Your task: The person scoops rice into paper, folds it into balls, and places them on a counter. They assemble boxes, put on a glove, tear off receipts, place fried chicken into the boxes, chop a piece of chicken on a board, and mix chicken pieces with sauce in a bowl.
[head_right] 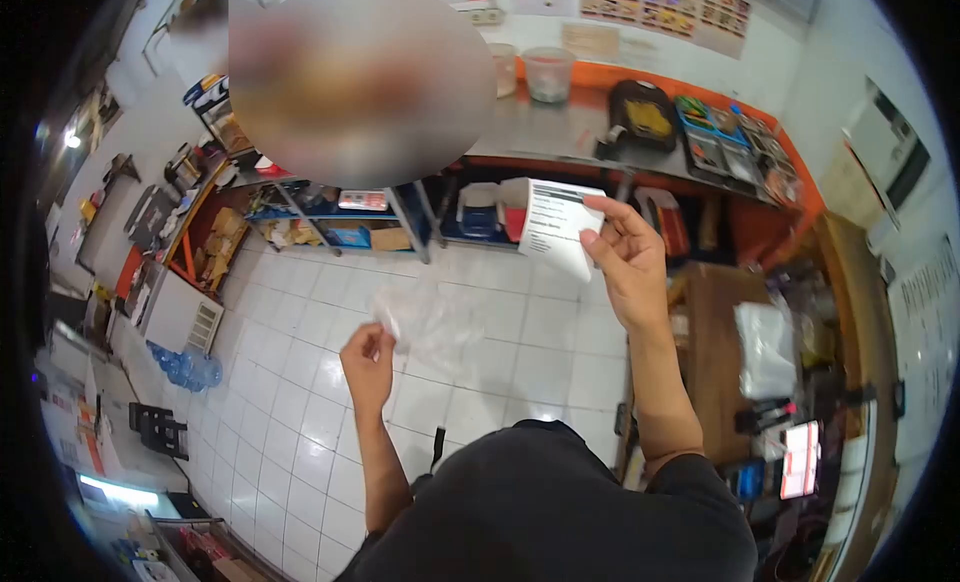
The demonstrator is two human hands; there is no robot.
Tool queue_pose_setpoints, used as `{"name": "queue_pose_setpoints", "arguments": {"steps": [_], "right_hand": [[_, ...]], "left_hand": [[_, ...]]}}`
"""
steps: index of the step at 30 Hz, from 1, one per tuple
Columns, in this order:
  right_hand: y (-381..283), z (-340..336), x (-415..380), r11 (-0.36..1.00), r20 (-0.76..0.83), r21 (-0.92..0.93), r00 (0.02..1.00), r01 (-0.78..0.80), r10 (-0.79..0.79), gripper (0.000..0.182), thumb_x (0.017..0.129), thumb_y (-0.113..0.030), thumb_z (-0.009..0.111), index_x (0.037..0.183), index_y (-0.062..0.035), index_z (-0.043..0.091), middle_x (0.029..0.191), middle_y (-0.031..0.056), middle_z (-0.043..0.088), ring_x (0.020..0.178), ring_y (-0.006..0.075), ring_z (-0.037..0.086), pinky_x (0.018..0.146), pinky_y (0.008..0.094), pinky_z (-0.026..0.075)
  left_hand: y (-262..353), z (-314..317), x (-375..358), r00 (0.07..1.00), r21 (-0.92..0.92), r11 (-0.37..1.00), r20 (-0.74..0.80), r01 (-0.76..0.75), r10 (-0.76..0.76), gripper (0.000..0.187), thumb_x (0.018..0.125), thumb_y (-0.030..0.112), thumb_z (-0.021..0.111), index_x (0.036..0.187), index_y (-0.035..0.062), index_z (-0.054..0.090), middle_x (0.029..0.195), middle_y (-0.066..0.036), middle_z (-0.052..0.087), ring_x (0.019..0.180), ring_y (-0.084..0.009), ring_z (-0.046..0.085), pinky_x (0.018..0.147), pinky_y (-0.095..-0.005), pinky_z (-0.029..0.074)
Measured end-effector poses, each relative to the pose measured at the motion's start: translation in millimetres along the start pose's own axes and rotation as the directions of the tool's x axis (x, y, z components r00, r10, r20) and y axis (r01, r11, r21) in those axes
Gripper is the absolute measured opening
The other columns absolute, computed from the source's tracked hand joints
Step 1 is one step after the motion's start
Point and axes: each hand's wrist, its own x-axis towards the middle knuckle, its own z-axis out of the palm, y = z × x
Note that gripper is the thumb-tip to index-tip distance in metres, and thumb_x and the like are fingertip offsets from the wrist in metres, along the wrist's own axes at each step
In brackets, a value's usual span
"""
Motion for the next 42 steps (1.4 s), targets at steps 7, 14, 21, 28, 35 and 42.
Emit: {"name": "queue_pose_setpoints", "arguments": {"steps": [7,14,21,28,35,42], "right_hand": [[292,-19,112,0.598,0.106,-0.796,0.949,-0.098,0.297,0.040,0.072,0.004,0.067,0.111,-0.0017,0.059,0.087,0.0016,0.058,0.070,0.0091,0.049,0.060,0.0233,0.039],[501,103,217,0.462,0.131,-0.886,0.975,0.034,0.181,0.040,0.066,0.010,0.054,0.103,0.0001,0.062,0.108,0.0206,0.062,0.110,0.0389,0.056,0.099,0.0397,0.042],[611,482,371,0.831,0.553,-0.557,0.750,0.008,0.363,0.049,0.072,0.005,0.063,0.120,-0.0053,0.061,0.109,0.0132,0.063,0.090,0.0210,0.061,0.079,0.0288,0.050],[706,802,361,0.973,0.985,-0.148,0.062,-0.177,0.161,0.049,0.084,0.000,0.060,0.132,-0.0093,0.052,0.128,0.0066,0.051,0.103,0.0159,0.053,0.082,0.0302,0.050],[769,943,443,0.979,0.974,-0.201,0.101,-0.038,0.204,0.049,0.086,-0.003,0.059,0.133,-0.0081,0.050,0.132,0.0120,0.050,0.100,0.0231,0.056,0.083,0.0358,0.051],[712,914,752,0.190,0.391,-0.806,0.745,0.561,-0.541,0.034,0.090,-0.015,0.059,0.120,0.0003,0.055,0.123,0.0201,0.053,0.114,0.0381,0.051,0.098,0.0447,0.042]], "left_hand": [[-248,-131,87,0.968,0.578,0.777,-0.119,0.250,-0.222,0.027,0.075,0.009,0.065,0.101,0.0013,0.063,0.110,-0.021,0.063,0.108,-0.0365,0.058,0.093,-0.0472,0.045],[-529,-300,-50,0.542,0.821,-0.023,-0.398,0.571,-0.740,0.033,0.070,0.023,0.071,0.099,0.0072,0.070,0.106,-0.016,0.068,0.105,-0.0315,0.061,0.091,-0.0386,0.048],[-504,-365,-119,0.531,0.507,0.215,-0.844,0.835,-0.073,0.027,0.088,0.021,0.059,0.098,-0.0032,0.067,0.096,-0.024,0.065,0.088,-0.0417,0.059,0.084,-0.0456,0.049],[-461,-493,359,0.418,-0.164,0.894,-0.839,0.417,-0.349,0.050,0.101,0.042,0.041,0.123,0.0005,0.059,0.120,-0.011,0.056,0.097,-0.0216,0.056,0.081,-0.0336,0.049],[-466,-611,713,0.738,-0.325,0.945,-0.626,0.047,-0.252,0.028,0.099,0.025,0.055,0.105,-0.0003,0.064,0.096,-0.007,0.066,0.084,-0.0121,0.060,0.074,-0.0271,0.048],[-569,-717,879,0.827,-0.209,0.976,-0.537,0.057,-0.164,0.027,0.099,0.021,0.055,0.104,-0.0046,0.063,0.095,-0.009,0.067,0.085,-0.0133,0.060,0.077,-0.0291,0.048]]}}
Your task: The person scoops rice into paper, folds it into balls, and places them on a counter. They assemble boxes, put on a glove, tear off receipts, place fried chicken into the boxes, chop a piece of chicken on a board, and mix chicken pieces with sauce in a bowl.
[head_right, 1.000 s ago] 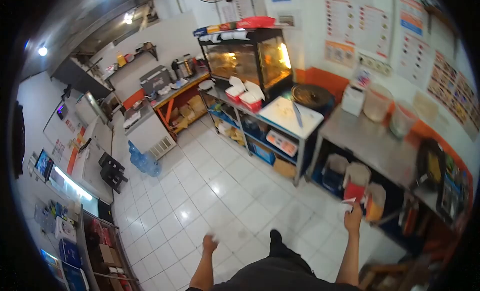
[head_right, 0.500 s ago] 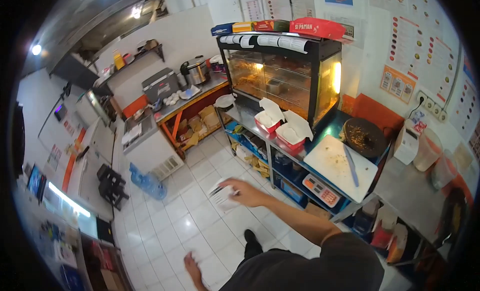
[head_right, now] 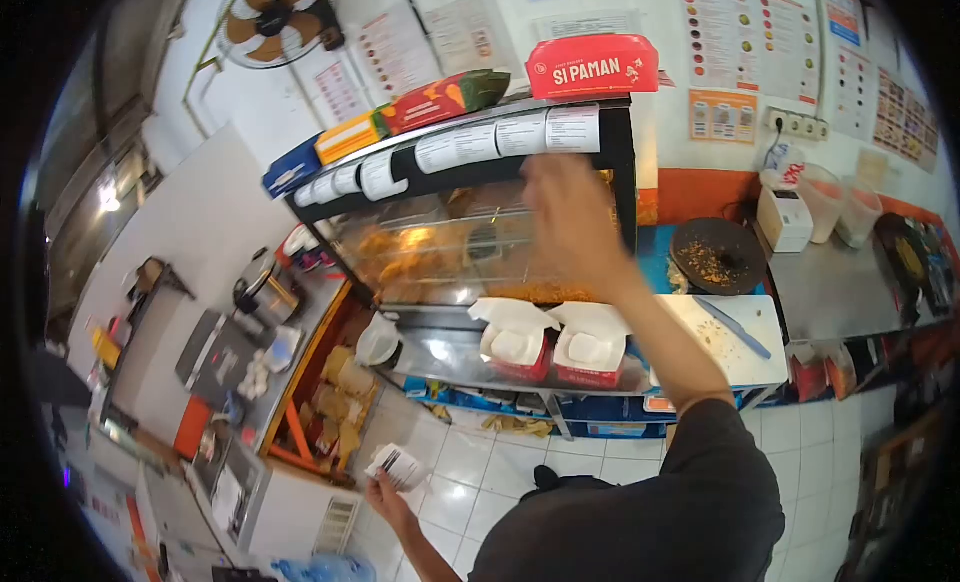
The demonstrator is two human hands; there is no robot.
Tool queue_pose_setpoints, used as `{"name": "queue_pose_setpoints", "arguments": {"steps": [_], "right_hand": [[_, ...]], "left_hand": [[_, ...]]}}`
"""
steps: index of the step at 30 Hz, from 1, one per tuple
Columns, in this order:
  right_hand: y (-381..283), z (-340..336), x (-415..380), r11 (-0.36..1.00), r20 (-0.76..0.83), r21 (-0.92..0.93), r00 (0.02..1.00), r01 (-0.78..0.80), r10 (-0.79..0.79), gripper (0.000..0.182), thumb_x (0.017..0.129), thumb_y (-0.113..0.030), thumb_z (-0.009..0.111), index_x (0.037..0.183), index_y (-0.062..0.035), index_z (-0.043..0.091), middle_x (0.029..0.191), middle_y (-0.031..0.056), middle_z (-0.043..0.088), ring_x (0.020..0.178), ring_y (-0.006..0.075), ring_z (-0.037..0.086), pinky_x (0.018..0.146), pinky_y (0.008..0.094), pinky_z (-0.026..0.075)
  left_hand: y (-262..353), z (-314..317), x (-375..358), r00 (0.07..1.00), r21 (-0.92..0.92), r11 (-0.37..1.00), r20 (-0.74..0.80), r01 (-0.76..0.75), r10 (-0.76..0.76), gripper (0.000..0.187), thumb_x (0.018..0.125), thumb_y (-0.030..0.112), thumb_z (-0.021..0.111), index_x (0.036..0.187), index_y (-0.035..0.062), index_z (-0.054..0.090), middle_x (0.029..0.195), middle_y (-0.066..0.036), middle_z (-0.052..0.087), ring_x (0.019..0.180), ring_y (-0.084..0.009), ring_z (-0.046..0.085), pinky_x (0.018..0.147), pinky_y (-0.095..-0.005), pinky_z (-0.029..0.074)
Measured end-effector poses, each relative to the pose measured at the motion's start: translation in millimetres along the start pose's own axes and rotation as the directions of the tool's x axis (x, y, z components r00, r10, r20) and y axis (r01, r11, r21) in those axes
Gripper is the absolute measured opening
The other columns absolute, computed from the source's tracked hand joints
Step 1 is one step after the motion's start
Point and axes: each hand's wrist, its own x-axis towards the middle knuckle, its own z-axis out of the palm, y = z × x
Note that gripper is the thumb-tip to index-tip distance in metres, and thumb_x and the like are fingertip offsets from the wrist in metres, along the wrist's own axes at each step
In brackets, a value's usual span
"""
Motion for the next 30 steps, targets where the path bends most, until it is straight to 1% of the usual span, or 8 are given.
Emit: {"name": "queue_pose_setpoints", "arguments": {"steps": [2,11,14,18,21,23,27,30], "right_hand": [[55,14,42,0.944,-0.178,-0.324,0.976,0.059,-0.123,0.029,0.091,-0.016,0.057,0.116,-0.0001,0.056,0.115,0.0167,0.055,0.111,0.0358,0.052,0.097,0.0450,0.041],[85,33,58,0.813,-0.057,-0.582,0.998,-0.030,-0.004,0.025,0.094,-0.019,0.052,0.113,-0.0034,0.058,0.109,0.0145,0.055,0.111,0.0321,0.051,0.107,0.0464,0.032],[76,36,55,0.650,-0.083,-0.755,0.996,-0.081,0.028,0.025,0.094,-0.015,0.051,0.113,-0.0015,0.058,0.108,0.0161,0.055,0.110,0.0327,0.052,0.106,0.0455,0.033],[34,73,74,0.861,-0.039,-0.509,0.999,0.003,-0.026,0.028,0.088,-0.012,0.057,0.114,-0.0003,0.059,0.114,0.0175,0.056,0.109,0.0338,0.053,0.098,0.0427,0.040],[31,96,86,0.801,0.089,-0.594,0.996,0.074,-0.026,0.030,0.086,-0.009,0.057,0.114,-0.0001,0.058,0.116,0.0178,0.056,0.110,0.0344,0.053,0.098,0.0428,0.040],[31,97,84,0.759,0.074,-0.647,0.996,0.078,-0.039,0.029,0.086,-0.007,0.055,0.115,0.0007,0.058,0.116,0.0176,0.056,0.112,0.0348,0.052,0.099,0.0428,0.040],[24,95,88,0.695,0.068,-0.719,0.997,0.025,0.034,0.034,0.084,-0.002,0.053,0.117,-0.0007,0.057,0.121,0.0158,0.056,0.117,0.0348,0.050,0.101,0.0437,0.038],[-4,123,99,0.795,0.060,-0.606,0.996,-0.019,0.069,0.035,0.081,0.001,0.052,0.117,0.0005,0.057,0.120,0.0178,0.055,0.114,0.0355,0.051,0.099,0.0435,0.040]], "left_hand": [[-25,-5,42,0.997,0.018,0.997,0.018,0.074,-0.075,0.028,0.099,0.019,0.053,0.105,-0.0061,0.063,0.097,-0.011,0.067,0.086,-0.0147,0.060,0.078,-0.0302,0.049],[-133,-39,207,0.939,-0.029,0.943,0.107,0.330,-0.326,0.028,0.098,0.019,0.053,0.114,-0.0035,0.058,0.107,-0.012,0.063,0.096,-0.0216,0.062,0.083,-0.0367,0.050],[-133,-17,260,0.927,0.156,0.925,0.096,0.346,-0.363,0.032,0.098,0.022,0.055,0.116,-0.0036,0.058,0.106,-0.012,0.063,0.095,-0.0211,0.063,0.083,-0.0336,0.050],[-105,43,321,0.902,0.238,0.924,0.246,0.299,-0.355,0.029,0.100,0.019,0.051,0.107,-0.0072,0.061,0.101,-0.011,0.065,0.087,-0.0153,0.060,0.078,-0.0292,0.048],[-108,60,359,0.891,0.197,0.934,0.294,0.297,-0.345,0.026,0.100,0.017,0.050,0.105,-0.0063,0.061,0.098,-0.010,0.065,0.084,-0.0136,0.059,0.076,-0.0280,0.048],[-122,59,385,0.799,0.151,0.963,0.536,0.225,-0.271,0.025,0.100,0.019,0.053,0.109,-0.0020,0.061,0.101,-0.008,0.064,0.091,-0.0131,0.060,0.079,-0.0275,0.048],[-135,44,401,0.765,0.131,0.952,0.569,0.277,-0.301,0.022,0.099,0.016,0.054,0.106,-0.0024,0.062,0.096,-0.006,0.066,0.086,-0.0128,0.062,0.080,-0.0273,0.048],[-146,30,409,0.755,0.154,0.938,0.560,0.311,-0.342,0.022,0.099,0.016,0.053,0.107,-0.0025,0.063,0.096,-0.007,0.067,0.085,-0.0129,0.062,0.079,-0.0273,0.048]]}}
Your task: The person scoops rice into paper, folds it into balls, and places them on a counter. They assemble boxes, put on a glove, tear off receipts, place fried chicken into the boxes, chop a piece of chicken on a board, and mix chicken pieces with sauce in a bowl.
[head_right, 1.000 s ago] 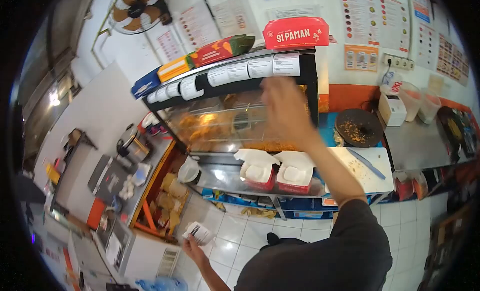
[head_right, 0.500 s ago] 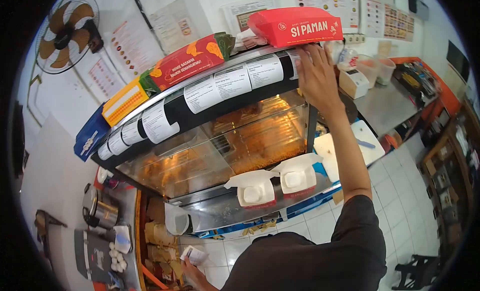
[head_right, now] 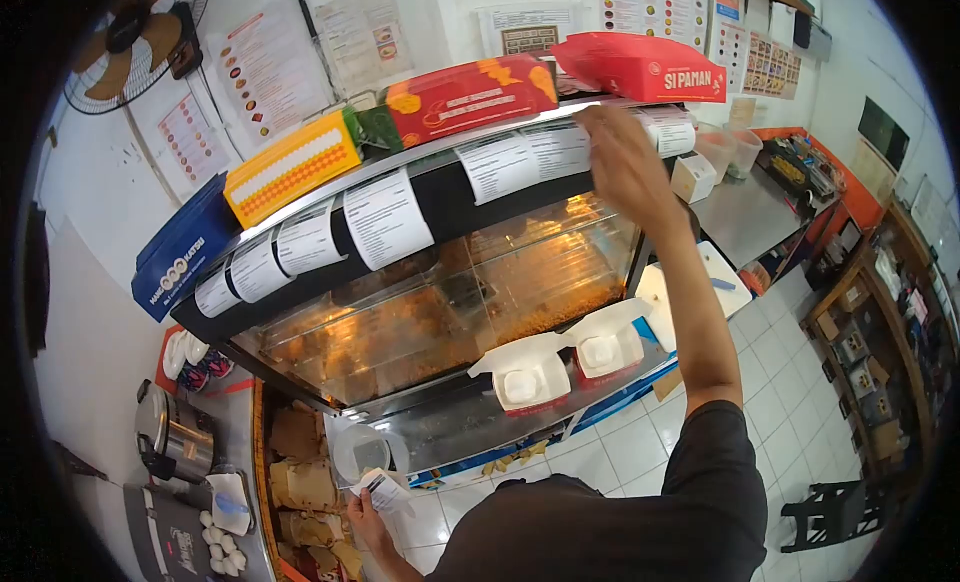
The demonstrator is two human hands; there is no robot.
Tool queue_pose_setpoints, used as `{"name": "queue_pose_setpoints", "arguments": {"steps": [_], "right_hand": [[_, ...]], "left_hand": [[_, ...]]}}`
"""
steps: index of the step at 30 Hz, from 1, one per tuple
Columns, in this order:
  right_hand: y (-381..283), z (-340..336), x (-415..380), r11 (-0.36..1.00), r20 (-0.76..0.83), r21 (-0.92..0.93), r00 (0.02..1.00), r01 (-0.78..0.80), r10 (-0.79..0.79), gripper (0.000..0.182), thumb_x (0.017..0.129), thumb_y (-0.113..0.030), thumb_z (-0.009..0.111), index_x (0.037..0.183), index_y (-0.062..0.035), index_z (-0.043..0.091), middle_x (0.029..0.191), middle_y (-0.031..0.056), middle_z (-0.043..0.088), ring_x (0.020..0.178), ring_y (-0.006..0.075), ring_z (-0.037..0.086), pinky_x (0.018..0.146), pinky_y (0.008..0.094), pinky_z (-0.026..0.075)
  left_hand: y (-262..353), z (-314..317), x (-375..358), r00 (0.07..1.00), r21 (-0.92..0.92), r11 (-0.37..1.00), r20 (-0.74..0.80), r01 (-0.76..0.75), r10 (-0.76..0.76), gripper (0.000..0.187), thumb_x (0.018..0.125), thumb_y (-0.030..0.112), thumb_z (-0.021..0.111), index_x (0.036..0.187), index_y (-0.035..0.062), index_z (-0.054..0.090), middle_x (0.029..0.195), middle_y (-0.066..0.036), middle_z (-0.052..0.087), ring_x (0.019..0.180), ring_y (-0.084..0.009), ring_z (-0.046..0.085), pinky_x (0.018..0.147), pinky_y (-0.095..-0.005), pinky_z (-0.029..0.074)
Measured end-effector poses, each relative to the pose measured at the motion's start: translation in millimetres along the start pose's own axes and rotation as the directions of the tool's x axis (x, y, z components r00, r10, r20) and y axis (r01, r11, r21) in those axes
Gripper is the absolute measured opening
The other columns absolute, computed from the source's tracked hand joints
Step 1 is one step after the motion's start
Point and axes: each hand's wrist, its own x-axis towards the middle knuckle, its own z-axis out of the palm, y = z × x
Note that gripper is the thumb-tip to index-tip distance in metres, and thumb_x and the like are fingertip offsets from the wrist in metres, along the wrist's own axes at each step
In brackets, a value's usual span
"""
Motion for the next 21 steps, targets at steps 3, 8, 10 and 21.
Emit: {"name": "queue_pose_setpoints", "arguments": {"steps": [3,8,10,21], "right_hand": [[-38,15,6,0.996,0.048,0.036,0.996,0.078,-0.080,0.036,0.081,0.002,0.050,0.116,0.0004,0.057,0.120,0.0188,0.055,0.112,0.0362,0.052,0.098,0.0441,0.041],[-28,9,11,0.998,0.085,-0.009,0.994,-0.066,0.066,0.038,0.083,0.006,0.046,0.119,0.0012,0.056,0.118,0.0191,0.056,0.111,0.0370,0.054,0.098,0.0414,0.042],[-55,17,19,0.999,0.054,0.051,0.999,0.004,-0.007,0.036,0.082,0.005,0.048,0.117,0.0020,0.056,0.117,0.0196,0.056,0.110,0.0375,0.054,0.097,0.0421,0.043],[-95,37,31,0.999,0.092,-0.052,0.996,0.008,-0.004,0.038,0.081,0.007,0.045,0.117,0.0016,0.057,0.121,0.0181,0.054,0.115,0.0356,0.052,0.100,0.0413,0.041]], "left_hand": [[-5,-11,4,1.000,-0.041,0.999,-0.013,0.004,-0.005,0.023,0.099,0.017,0.055,0.103,-0.0039,0.064,0.092,-0.006,0.067,0.082,-0.0117,0.060,0.077,-0.0267,0.048],[-11,-34,12,1.000,-0.020,1.000,-0.017,-0.001,0.000,0.024,0.099,0.017,0.055,0.104,-0.0038,0.064,0.093,-0.006,0.067,0.082,-0.0115,0.060,0.078,-0.0266,0.048],[-12,-38,14,0.999,-0.042,0.999,-0.031,0.009,-0.010,0.023,0.099,0.017,0.055,0.104,-0.0037,0.064,0.093,-0.006,0.067,0.082,-0.0112,0.060,0.078,-0.0265,0.048],[-2,-56,11,0.998,0.016,1.000,0.054,-0.024,0.023,0.026,0.099,0.019,0.054,0.103,-0.0041,0.064,0.090,-0.005,0.067,0.080,-0.0101,0.058,0.075,-0.0249,0.046]]}}
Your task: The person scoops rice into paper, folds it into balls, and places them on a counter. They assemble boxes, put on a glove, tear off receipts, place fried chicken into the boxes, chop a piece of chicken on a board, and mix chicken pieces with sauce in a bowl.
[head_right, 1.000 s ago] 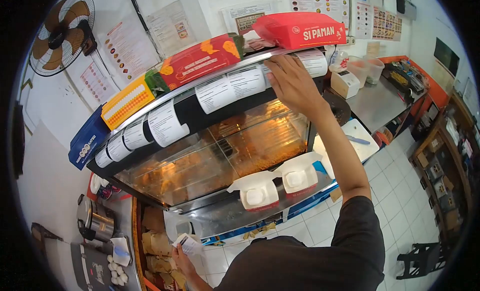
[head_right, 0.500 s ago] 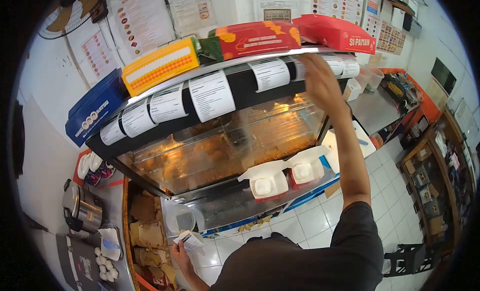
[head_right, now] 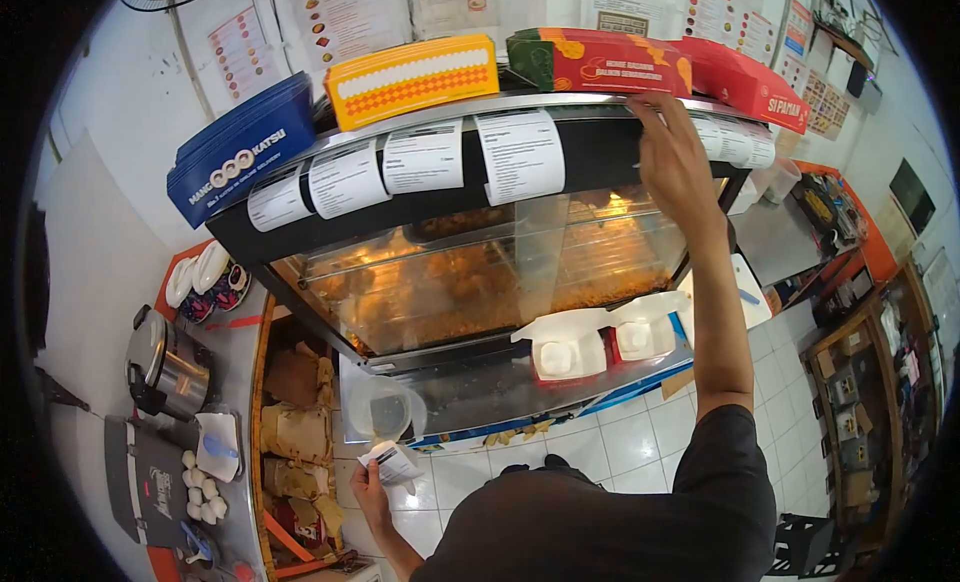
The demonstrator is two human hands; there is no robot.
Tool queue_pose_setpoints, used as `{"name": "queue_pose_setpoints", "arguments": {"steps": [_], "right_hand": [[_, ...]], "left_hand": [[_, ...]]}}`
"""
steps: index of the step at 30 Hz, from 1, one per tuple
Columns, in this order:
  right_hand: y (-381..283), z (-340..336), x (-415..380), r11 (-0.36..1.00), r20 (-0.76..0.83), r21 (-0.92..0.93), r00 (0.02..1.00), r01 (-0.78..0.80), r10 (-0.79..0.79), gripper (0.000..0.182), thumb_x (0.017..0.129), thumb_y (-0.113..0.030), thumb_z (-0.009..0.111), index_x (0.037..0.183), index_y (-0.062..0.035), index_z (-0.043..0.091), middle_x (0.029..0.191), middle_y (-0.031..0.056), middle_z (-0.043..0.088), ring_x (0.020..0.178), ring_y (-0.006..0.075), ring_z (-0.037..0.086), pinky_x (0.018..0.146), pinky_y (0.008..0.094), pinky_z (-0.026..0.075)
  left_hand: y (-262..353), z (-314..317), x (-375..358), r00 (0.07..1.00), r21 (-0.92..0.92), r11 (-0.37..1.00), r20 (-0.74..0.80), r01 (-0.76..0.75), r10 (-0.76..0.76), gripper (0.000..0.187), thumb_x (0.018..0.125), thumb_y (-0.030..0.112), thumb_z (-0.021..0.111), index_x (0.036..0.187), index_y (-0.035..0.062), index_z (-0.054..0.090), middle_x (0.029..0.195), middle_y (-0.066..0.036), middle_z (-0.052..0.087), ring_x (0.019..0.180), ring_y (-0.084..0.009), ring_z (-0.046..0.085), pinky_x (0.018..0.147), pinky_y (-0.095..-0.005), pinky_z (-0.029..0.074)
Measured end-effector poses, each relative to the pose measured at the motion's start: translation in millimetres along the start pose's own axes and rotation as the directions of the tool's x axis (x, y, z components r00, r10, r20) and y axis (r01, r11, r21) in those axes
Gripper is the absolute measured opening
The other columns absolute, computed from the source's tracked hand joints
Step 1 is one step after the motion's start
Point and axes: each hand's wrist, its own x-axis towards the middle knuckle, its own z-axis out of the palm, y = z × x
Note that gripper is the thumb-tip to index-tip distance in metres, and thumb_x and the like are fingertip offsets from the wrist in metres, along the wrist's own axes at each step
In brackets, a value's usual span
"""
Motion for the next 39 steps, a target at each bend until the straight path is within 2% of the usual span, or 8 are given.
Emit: {"name": "queue_pose_setpoints", "arguments": {"steps": [3,9,15,17,23,33,35,39], "right_hand": [[-60,11,20,0.941,-0.061,0.306,0.989,0.146,-0.133,0.032,0.083,0.000,0.051,0.115,0.0006,0.059,0.116,0.0192,0.056,0.108,0.0364,0.055,0.094,0.0421,0.045],[-66,31,17,0.950,-0.079,0.238,0.979,0.202,-0.188,0.037,0.079,0.001,0.054,0.116,-0.0003,0.059,0.115,0.0196,0.057,0.108,0.0366,0.056,0.094,0.0433,0.045],[-51,14,18,0.997,0.083,0.070,0.997,-0.015,0.009,0.034,0.082,0.002,0.051,0.115,0.0028,0.057,0.117,0.0212,0.056,0.111,0.0381,0.054,0.096,0.0441,0.044],[-98,27,34,0.957,-0.178,0.214,0.971,0.194,-0.157,0.031,0.082,0.002,0.053,0.112,0.0025,0.058,0.115,0.0205,0.057,0.109,0.0369,0.056,0.094,0.0430,0.046],[-143,60,46,0.884,-0.141,0.261,0.921,0.387,-0.362,0.032,0.080,0.003,0.050,0.112,0.0018,0.057,0.115,0.0191,0.054,0.110,0.0368,0.053,0.096,0.0413,0.044],[-128,37,48,0.992,0.048,0.019,0.991,0.128,-0.129,0.024,0.084,0.003,0.048,0.106,0.0027,0.058,0.109,0.0187,0.056,0.104,0.0369,0.055,0.088,0.0412,0.045],[-167,55,56,0.924,-0.241,0.149,0.919,0.352,-0.311,0.025,0.085,0.001,0.048,0.109,0.0020,0.057,0.109,0.0197,0.055,0.104,0.0374,0.055,0.090,0.0414,0.045],[-220,76,70,0.819,-0.123,0.324,0.880,0.473,-0.459,0.035,0.083,-0.001,0.047,0.116,0.0014,0.055,0.116,0.0186,0.054,0.109,0.0365,0.053,0.097,0.0415,0.042]], "left_hand": [[-4,-3,2,0.999,-0.019,1.000,0.032,-0.005,0.005,0.025,0.099,0.018,0.054,0.105,-0.0040,0.065,0.091,-0.005,0.067,0.080,-0.0096,0.058,0.075,-0.0245,0.046],[-3,-12,11,0.998,-0.019,0.999,0.059,-0.032,0.033,0.025,0.099,0.018,0.055,0.103,-0.0041,0.065,0.091,-0.004,0.067,0.080,-0.0094,0.057,0.075,-0.0243,0.045],[-7,-28,-3,1.000,-0.060,0.998,-0.021,0.010,-0.011,0.025,0.099,0.019,0.055,0.103,-0.0038,0.065,0.090,-0.003,0.066,0.080,-0.0087,0.056,0.074,-0.0243,0.044],[-8,-36,-1,0.999,-0.044,0.999,-0.034,-0.005,0.003,0.025,0.099,0.019,0.055,0.103,-0.0038,0.065,0.090,-0.003,0.066,0.080,-0.0086,0.056,0.074,-0.0244,0.044],[0,-46,1,0.999,0.003,1.000,-0.038,-0.016,0.016,0.023,0.099,0.018,0.055,0.100,-0.0032,0.065,0.089,-0.002,0.065,0.082,-0.0080,0.054,0.075,-0.0242,0.044],[-9,-83,-38,0.986,-0.058,0.998,-0.164,-0.015,0.005,0.026,0.099,0.018,0.054,0.103,-0.0054,0.064,0.095,-0.005,0.067,0.088,-0.0108,0.057,0.081,-0.0257,0.044],[-10,-90,-37,0.984,-0.070,0.997,-0.180,-0.017,0.004,0.027,0.099,0.018,0.054,0.106,-0.0059,0.064,0.097,-0.007,0.067,0.090,-0.0122,0.058,0.084,-0.0273,0.045],[-2,-100,-29,0.990,0.032,0.999,-0.142,0.001,0.004,0.028,0.099,0.018,0.054,0.111,-0.0061,0.063,0.099,-0.006,0.067,0.092,-0.0120,0.058,0.085,-0.0267,0.044]]}}
